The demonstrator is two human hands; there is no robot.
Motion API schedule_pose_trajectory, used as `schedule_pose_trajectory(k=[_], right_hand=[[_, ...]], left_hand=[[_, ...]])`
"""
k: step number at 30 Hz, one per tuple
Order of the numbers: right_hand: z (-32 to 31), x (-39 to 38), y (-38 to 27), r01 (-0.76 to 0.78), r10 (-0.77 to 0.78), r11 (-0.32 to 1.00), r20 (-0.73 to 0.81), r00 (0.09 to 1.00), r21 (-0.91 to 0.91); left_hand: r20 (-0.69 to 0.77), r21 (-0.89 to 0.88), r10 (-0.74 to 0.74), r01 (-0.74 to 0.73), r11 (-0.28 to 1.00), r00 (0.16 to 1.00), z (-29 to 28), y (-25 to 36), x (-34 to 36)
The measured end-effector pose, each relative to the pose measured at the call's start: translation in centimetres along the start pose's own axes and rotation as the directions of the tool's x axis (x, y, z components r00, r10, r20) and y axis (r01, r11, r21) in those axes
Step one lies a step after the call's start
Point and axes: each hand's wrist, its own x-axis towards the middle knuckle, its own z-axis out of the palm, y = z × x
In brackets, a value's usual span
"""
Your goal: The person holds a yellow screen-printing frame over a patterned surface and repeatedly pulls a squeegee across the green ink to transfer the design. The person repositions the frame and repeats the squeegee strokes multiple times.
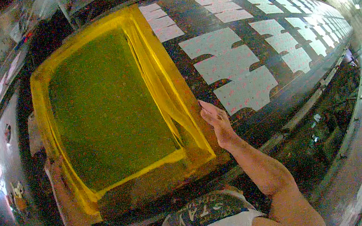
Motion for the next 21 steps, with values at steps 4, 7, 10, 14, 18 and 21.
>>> schedule_pose_trajectory(k=[4,7,10,14,18,21], right_hand=[[-1.8,-1.2,0.9,-0.072,0.072,0.996,0.008,0.997,0.045],[-2.5,-2.2,1.5,-0.049,0.049,0.999,-0.021,0.999,0.012],[-3.4,-2.7,2.0,-0.079,0.075,0.996,-0.086,0.993,-0.044],[-4.5,-2.6,2.4,-0.086,0.084,0.996,-0.046,0.995,-0.040],[-5.2,-2.5,2.3,-0.057,0.056,0.997,-0.012,0.998,-0.061],[-5.8,-2.5,1.8,-0.053,0.052,0.992,-0.016,0.999,-0.118]], left_hand=[[0.048,-0.081,-0.037,0.041,0.996,0.998,2.6,-2.2,-0.1],[0.079,-0.148,-0.015,0.026,0.989,0.997,3.3,-3.1,-0.7],[0.070,-0.118,0.001,0.008,0.993,0.998,3.3,-3.5,-1.6],[0.107,-0.163,-0.004,0.021,0.986,0.994,3.3,-3.3,-3.4],[0.055,-0.139,-0.046,0.053,0.989,0.997,3.4,-2.4,-5.5],[0.090,-0.148,-0.032,0.045,0.988,0.995,3.3,-1.3,-6.7]])
